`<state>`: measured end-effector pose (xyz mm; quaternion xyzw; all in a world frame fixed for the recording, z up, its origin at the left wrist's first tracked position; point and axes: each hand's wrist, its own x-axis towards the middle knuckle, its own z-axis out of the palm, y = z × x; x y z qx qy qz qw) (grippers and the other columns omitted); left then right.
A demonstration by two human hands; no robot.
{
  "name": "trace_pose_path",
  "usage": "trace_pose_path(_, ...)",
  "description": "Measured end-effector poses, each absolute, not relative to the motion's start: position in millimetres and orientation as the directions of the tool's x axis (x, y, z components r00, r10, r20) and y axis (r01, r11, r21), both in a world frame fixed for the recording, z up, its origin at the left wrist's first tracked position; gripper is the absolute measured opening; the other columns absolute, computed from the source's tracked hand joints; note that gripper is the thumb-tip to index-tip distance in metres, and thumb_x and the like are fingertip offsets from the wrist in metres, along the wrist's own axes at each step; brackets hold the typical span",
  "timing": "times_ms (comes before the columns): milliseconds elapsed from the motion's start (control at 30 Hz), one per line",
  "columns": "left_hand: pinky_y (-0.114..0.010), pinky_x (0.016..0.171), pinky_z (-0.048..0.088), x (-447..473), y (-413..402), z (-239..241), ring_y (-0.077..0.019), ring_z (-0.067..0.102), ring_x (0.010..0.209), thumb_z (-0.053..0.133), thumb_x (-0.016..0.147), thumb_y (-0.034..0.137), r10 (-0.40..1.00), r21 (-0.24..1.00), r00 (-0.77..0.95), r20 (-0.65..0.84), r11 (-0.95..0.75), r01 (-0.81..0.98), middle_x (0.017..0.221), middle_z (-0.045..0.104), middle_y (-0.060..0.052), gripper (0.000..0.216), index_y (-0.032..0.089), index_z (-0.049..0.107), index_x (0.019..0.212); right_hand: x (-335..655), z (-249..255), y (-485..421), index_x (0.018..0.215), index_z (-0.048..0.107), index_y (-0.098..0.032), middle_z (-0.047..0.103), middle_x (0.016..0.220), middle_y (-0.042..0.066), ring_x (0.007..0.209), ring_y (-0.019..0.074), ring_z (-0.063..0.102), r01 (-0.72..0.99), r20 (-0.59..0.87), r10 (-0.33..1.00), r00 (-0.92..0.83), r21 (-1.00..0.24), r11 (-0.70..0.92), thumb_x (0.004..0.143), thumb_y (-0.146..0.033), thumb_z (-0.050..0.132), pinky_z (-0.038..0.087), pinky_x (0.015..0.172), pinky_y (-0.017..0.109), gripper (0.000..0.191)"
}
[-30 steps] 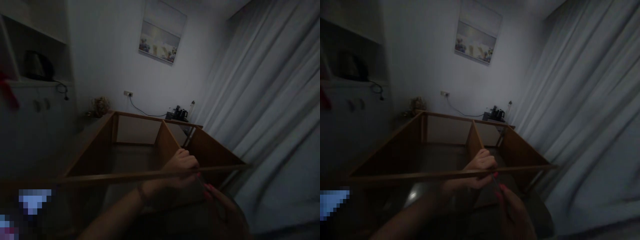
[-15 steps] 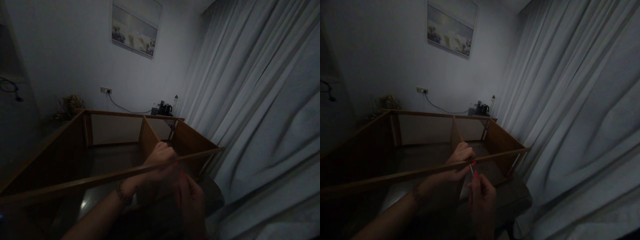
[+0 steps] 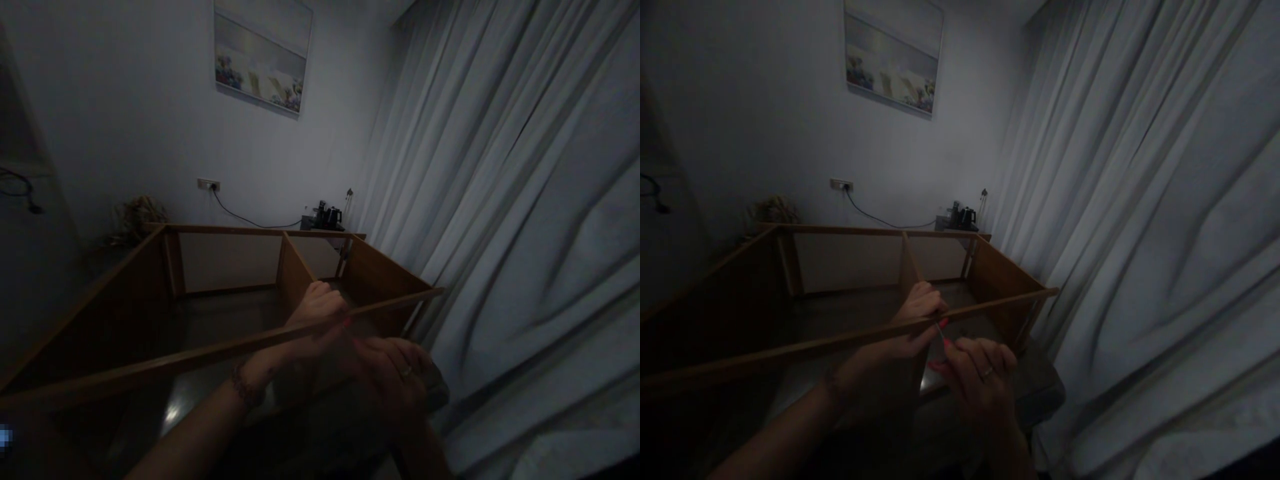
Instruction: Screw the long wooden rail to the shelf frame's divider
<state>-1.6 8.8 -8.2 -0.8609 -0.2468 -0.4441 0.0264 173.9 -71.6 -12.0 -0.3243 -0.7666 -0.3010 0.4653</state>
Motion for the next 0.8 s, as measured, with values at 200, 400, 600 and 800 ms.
trace_pose_path(200, -0.038, 0.076, 0.034, -3.5, 4.3, -5.3, -0.0206, 0.045, 0.077, 0.036, 0.092, 0.034, 0.415, 0.208, 0.474, 0.777, -0.879, 0.429, 0.074, 0.054, -0.003, 0.02, 0.021, 0.044, 0.08, 149.7, -9.6, -71.9, 0.065, 0.051, -0.022, 0.055, 0.056, -0.001, 0.058, 0.0167, 0.049, 0.869, 0.906, 0.409, -0.111, -0.11, 0.482, 0.097, -0.024, 0.044, 0.031, 0.063, 0.032, 0.033)
trace_pose_path(400, -0.038, 0.077, 0.035, -2.9, 0.3, -0.8, -0.0199, 0.046, 0.078, 0.036, 0.093, 0.032, 0.414, 0.21, 0.467, 0.782, -0.879, 0.428, 0.074, 0.053, -0.003, 0.021, 0.021, 0.044, 0.078, 140.3, -21.1, -77.1, 0.06, 0.052, -0.021, 0.056, 0.053, -0.004, 0.052, 0.0119, 0.053, 0.676, 0.772, 0.631, -0.076, -0.426, 0.602, 0.104, -0.024, 0.026, 0.034, 0.065, 0.029, 0.052)
trace_pose_path(600, -0.038, 0.076, 0.035, -4.0, 1.6, -0.3, -0.02, 0.046, 0.078, 0.038, 0.092, 0.032, 0.416, 0.196, 0.484, 0.77, -0.876, 0.441, 0.075, 0.054, -0.003, 0.018, 0.021, 0.045, 0.079, 147.6, -24.0, -71.0, 0.065, 0.052, -0.021, 0.054, 0.055, -0.002, 0.055, 0.0144, 0.05, 0.811, 0.87, 0.493, -0.019, -0.275, 0.517, 0.1, -0.031, 0.04, 0.033, 0.062, 0.029, 0.039)
trace_pose_path(800, -0.037, 0.076, 0.035, -3.1, 2.0, -1.7, -0.0197, 0.046, 0.077, 0.038, 0.092, 0.03, 0.398, 0.182, 0.475, 0.785, -0.881, 0.437, 0.074, 0.054, -0.002, 0.017, 0.02, 0.044, 0.079, 140.1, -19.6, -75.5, 0.055, 0.051, -0.02, 0.053, 0.047, -0.003, 0.044, 0.0112, 0.045, 0.798, 0.889, 0.454, 0.055, -0.312, 0.515, 0.101, -0.027, 0.039, 0.033, 0.061, 0.029, 0.048)
